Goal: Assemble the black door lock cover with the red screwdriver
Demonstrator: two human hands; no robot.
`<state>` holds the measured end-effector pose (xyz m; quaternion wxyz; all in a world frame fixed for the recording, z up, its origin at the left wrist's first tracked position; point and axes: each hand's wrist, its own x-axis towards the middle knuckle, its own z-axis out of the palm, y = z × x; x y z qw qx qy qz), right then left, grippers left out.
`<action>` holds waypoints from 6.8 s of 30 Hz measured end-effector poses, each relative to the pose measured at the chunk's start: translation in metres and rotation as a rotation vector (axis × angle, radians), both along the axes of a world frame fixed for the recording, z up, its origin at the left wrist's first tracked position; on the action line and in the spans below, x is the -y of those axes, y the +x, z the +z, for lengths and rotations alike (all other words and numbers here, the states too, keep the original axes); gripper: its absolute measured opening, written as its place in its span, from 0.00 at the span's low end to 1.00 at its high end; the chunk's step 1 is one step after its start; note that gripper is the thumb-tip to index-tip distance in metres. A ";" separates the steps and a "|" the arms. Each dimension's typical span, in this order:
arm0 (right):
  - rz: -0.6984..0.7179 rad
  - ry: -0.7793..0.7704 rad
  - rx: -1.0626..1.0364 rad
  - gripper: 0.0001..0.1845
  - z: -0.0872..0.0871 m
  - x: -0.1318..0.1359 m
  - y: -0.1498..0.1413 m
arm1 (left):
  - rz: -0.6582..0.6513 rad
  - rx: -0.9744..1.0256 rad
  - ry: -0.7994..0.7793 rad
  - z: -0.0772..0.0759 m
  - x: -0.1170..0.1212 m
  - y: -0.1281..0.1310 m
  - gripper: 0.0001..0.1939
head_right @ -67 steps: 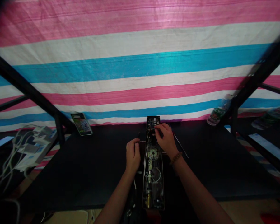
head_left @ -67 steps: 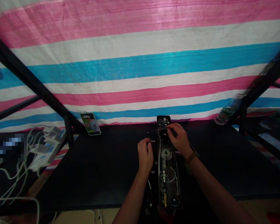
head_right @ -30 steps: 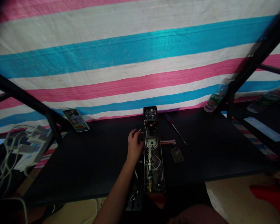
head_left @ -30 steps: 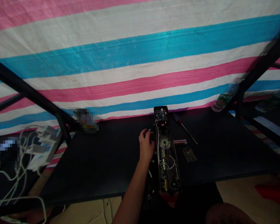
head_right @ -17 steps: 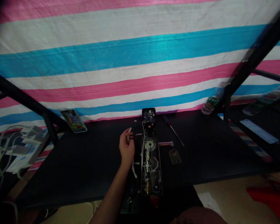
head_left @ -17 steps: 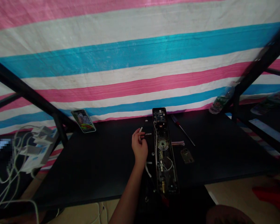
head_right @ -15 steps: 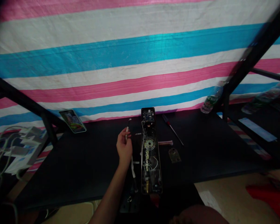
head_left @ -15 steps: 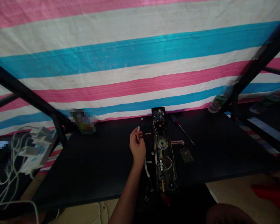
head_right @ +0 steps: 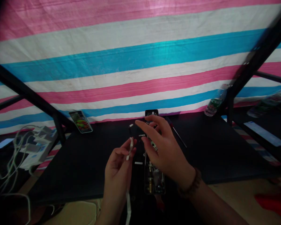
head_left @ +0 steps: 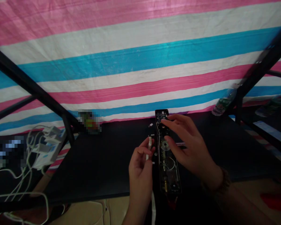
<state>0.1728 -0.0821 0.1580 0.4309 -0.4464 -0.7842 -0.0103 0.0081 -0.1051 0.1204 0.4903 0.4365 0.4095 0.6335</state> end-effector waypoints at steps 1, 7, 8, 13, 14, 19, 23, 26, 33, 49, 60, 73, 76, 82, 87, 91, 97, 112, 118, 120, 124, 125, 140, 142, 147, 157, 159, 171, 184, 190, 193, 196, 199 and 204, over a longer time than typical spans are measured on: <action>0.004 -0.010 -0.018 0.29 -0.002 -0.005 0.001 | -0.030 0.012 -0.029 0.001 0.008 0.004 0.06; 0.030 0.008 -0.084 0.27 -0.026 -0.025 0.014 | -0.172 0.062 -0.189 -0.001 0.024 0.029 0.07; 0.027 0.020 -0.093 0.28 -0.029 -0.026 0.016 | -0.180 0.060 -0.197 -0.001 0.024 0.032 0.07; 0.079 0.095 -0.011 0.26 -0.039 -0.026 0.016 | -0.151 0.096 -0.220 -0.007 0.020 0.041 0.09; 0.079 0.095 0.007 0.26 -0.043 -0.027 0.016 | -0.139 0.115 -0.228 -0.009 0.020 0.042 0.10; 0.057 0.139 0.042 0.23 -0.068 -0.044 0.022 | -0.154 0.225 -0.265 -0.011 0.025 0.040 0.15; -0.036 0.152 -0.076 0.18 -0.078 -0.071 0.040 | -0.200 0.269 -0.286 -0.007 0.029 0.038 0.19; -0.114 0.113 -0.178 0.14 -0.077 -0.095 0.057 | -0.299 0.255 -0.322 -0.007 0.029 0.036 0.22; -0.121 -0.109 -0.185 0.10 -0.079 -0.141 0.071 | -0.457 0.156 -0.369 -0.014 0.037 0.051 0.27; -0.005 -0.139 -0.248 0.09 -0.097 -0.133 0.057 | -0.470 0.149 -0.207 -0.002 0.049 0.083 0.12; -0.173 -0.254 0.003 0.09 -0.082 -0.135 0.045 | -0.419 -0.043 -0.084 -0.031 0.035 0.074 0.12; -0.326 -0.490 0.168 0.09 -0.058 -0.121 0.030 | -0.178 -0.494 0.160 -0.088 0.044 0.072 0.17; -0.306 -0.488 0.181 0.09 -0.060 -0.124 0.031 | -0.159 -0.506 0.159 -0.089 0.043 0.073 0.18; -0.295 -0.433 0.161 0.10 -0.070 -0.124 0.029 | -0.164 -0.487 0.124 -0.089 0.041 0.075 0.19; -0.266 -0.379 0.112 0.12 -0.082 -0.122 0.032 | -0.143 -0.423 0.093 -0.086 0.038 0.075 0.19; -0.250 -0.356 0.092 0.12 -0.087 -0.125 0.034 | -0.137 -0.411 0.101 -0.087 0.037 0.075 0.18; -0.261 -0.328 0.056 0.11 -0.091 -0.129 0.032 | -0.143 -0.444 0.087 -0.089 0.040 0.076 0.18; -0.190 -0.261 -0.288 0.09 -0.111 -0.127 0.030 | -0.142 -0.443 0.068 -0.086 0.040 0.077 0.18; -0.199 -0.272 -0.258 0.09 -0.108 -0.127 0.030 | -0.145 -0.446 0.064 -0.085 0.041 0.076 0.18; -0.200 -0.283 -0.256 0.09 -0.106 -0.127 0.029 | -0.149 -0.454 0.059 -0.085 0.041 0.077 0.18; -0.213 -0.291 -0.212 0.10 -0.103 -0.127 0.027 | -0.130 -0.471 0.046 -0.088 0.041 0.080 0.18; -0.217 -0.290 -0.193 0.10 -0.102 -0.127 0.026 | -0.125 -0.470 0.042 -0.088 0.041 0.081 0.18; -0.202 -0.280 -0.150 0.11 -0.105 -0.123 0.029 | -0.127 -0.439 0.028 -0.089 0.042 0.077 0.19; -0.199 -0.259 -0.161 0.13 -0.107 -0.123 0.029 | -0.126 -0.435 0.028 -0.091 0.041 0.078 0.19; -0.209 -0.249 -0.170 0.13 -0.106 -0.121 0.025 | -0.131 -0.463 0.016 -0.094 0.041 0.077 0.19; -0.224 -0.262 -0.211 0.13 -0.107 -0.119 0.023 | -0.045 -0.430 -0.002 -0.102 0.045 0.085 0.17; -0.219 -0.260 -0.219 0.13 -0.107 -0.120 0.023 | -0.049 -0.424 -0.001 -0.103 0.045 0.086 0.18; -0.146 -0.299 -0.338 0.12 -0.114 -0.120 0.029 | -0.091 -0.434 0.049 -0.089 0.041 0.079 0.15; -0.270 -0.440 -0.261 0.18 -0.145 0.003 0.066 | -0.019 0.005 -0.251 -0.073 0.043 0.064 0.11; -0.266 -0.422 -0.215 0.17 -0.178 0.028 0.069 | -0.066 0.052 -0.388 -0.049 0.037 0.040 0.19; -0.302 -0.394 -0.258 0.16 -0.183 0.026 0.070 | -0.085 -0.026 -0.375 -0.049 0.032 0.022 0.19; -0.361 -0.393 -0.314 0.15 -0.182 0.024 0.071 | -0.120 -0.143 -0.390 -0.056 0.025 0.002 0.21; -0.396 -0.382 -0.337 0.12 -0.182 0.025 0.070 | -0.054 -0.226 -0.382 -0.066 0.015 -0.014 0.23; -0.363 -0.353 -0.333 0.11 -0.180 0.028 0.071 | -0.003 -0.400 -0.323 -0.079 0.007 -0.023 0.20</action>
